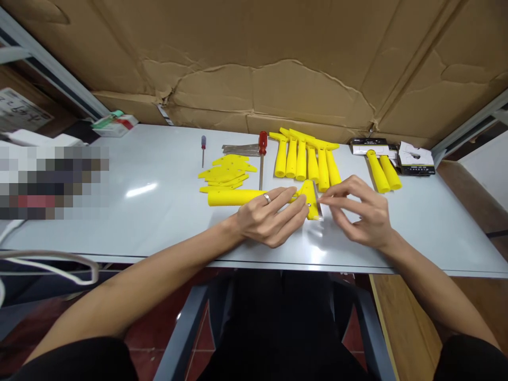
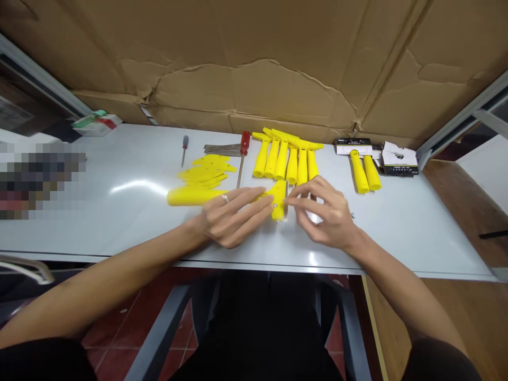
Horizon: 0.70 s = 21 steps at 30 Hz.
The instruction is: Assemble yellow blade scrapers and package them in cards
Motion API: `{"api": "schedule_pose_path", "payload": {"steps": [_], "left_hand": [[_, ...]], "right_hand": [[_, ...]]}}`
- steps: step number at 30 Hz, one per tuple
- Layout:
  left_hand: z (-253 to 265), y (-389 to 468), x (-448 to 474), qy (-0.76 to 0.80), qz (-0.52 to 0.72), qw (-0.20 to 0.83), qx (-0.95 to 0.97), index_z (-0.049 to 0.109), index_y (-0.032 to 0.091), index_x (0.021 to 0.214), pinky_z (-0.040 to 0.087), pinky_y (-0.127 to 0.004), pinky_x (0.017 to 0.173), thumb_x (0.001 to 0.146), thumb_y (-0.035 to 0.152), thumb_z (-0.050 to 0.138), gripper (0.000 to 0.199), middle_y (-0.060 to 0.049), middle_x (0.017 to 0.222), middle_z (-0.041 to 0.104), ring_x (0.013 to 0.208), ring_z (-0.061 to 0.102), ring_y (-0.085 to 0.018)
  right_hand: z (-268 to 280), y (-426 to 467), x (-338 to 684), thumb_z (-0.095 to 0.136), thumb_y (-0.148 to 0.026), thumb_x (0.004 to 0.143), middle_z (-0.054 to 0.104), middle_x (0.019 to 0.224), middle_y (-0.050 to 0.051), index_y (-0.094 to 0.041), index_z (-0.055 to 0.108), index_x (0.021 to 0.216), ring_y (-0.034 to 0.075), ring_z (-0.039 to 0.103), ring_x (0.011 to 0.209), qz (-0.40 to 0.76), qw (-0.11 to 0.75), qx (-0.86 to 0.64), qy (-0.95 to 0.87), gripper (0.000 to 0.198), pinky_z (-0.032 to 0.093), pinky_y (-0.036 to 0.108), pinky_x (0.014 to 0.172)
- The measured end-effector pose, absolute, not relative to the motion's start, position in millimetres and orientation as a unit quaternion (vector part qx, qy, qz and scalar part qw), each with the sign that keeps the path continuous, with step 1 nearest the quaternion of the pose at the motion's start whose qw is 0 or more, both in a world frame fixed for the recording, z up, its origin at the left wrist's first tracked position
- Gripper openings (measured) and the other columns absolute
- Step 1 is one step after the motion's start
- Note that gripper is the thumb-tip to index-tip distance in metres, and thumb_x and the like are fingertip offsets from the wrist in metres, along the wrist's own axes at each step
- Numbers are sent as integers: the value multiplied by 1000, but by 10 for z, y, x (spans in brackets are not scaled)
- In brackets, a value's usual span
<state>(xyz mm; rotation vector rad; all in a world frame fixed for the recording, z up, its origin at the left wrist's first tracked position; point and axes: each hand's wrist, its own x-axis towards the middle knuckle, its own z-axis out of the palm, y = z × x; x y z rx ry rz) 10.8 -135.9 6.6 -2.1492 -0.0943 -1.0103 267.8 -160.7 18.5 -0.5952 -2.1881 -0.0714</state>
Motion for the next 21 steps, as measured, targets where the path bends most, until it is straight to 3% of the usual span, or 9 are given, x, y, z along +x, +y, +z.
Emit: {"api": "schedule_pose_path", "payload": {"steps": [3,6,9,11,13,15,18,21], "left_hand": [[58,-1370,94,-45,-385,350,-853,79,17,91,69,-32,66,94,9,62,19,-7,97,84,89,83,-29],[46,-1387,90,-87,-349,198,-912,81,26,98,71,-36,73,96,14,63,22,-4,103,84,99,82,-31],[80,-1413,92,-126,-291,31,-948,82,31,99,72,-40,84,97,17,62,24,-2,106,84,108,80,-33],[120,-1431,83,-136,-271,-4,-953,82,31,98,71,-42,88,96,17,63,24,-1,106,84,109,79,-33],[151,-1442,68,-115,-290,49,-949,82,30,97,72,-41,86,95,14,64,24,-1,103,84,104,81,-32],[161,-1444,58,-55,-346,183,-919,82,27,93,73,-38,79,94,12,65,23,-1,99,84,96,82,-31],[145,-1434,66,21,-412,331,-849,81,21,87,73,-33,71,92,11,70,16,-4,93,84,86,83,-30],[117,-1423,100,32,-442,333,-832,81,19,84,71,-31,68,92,12,70,15,-4,88,83,81,83,-28]], "right_hand": [[253,-1490,2747,63,-5,86,73,97,4,-22,76,98,12,66,83,-25,478,-309,-822,24,53,29,69],[356,-1222,2722,60,-11,89,73,92,3,-21,77,89,10,65,79,9,488,-386,-783,20,49,24,62],[488,-802,2450,56,-10,87,75,98,3,-19,77,93,11,66,81,68,405,-449,-794,24,52,25,70],[566,-481,2130,55,-8,85,75,101,4,-18,76,107,13,67,82,100,295,-480,-820,32,55,30,85],[608,-173,1756,56,-10,86,74,106,8,-16,71,122,18,68,93,99,187,-492,-844,39,55,36,97],[604,80,1395,59,-11,86,71,116,15,-11,67,125,23,69,101,112,117,-512,-844,41,55,39,98],[523,310,990,64,-9,81,69,113,20,-5,64,123,25,70,88,149,68,-537,-827,43,58,41,88],[404,393,807,68,-7,78,67,111,21,-3,60,130,23,70,79,176,41,-567,-803,53,60,40,82]]}}
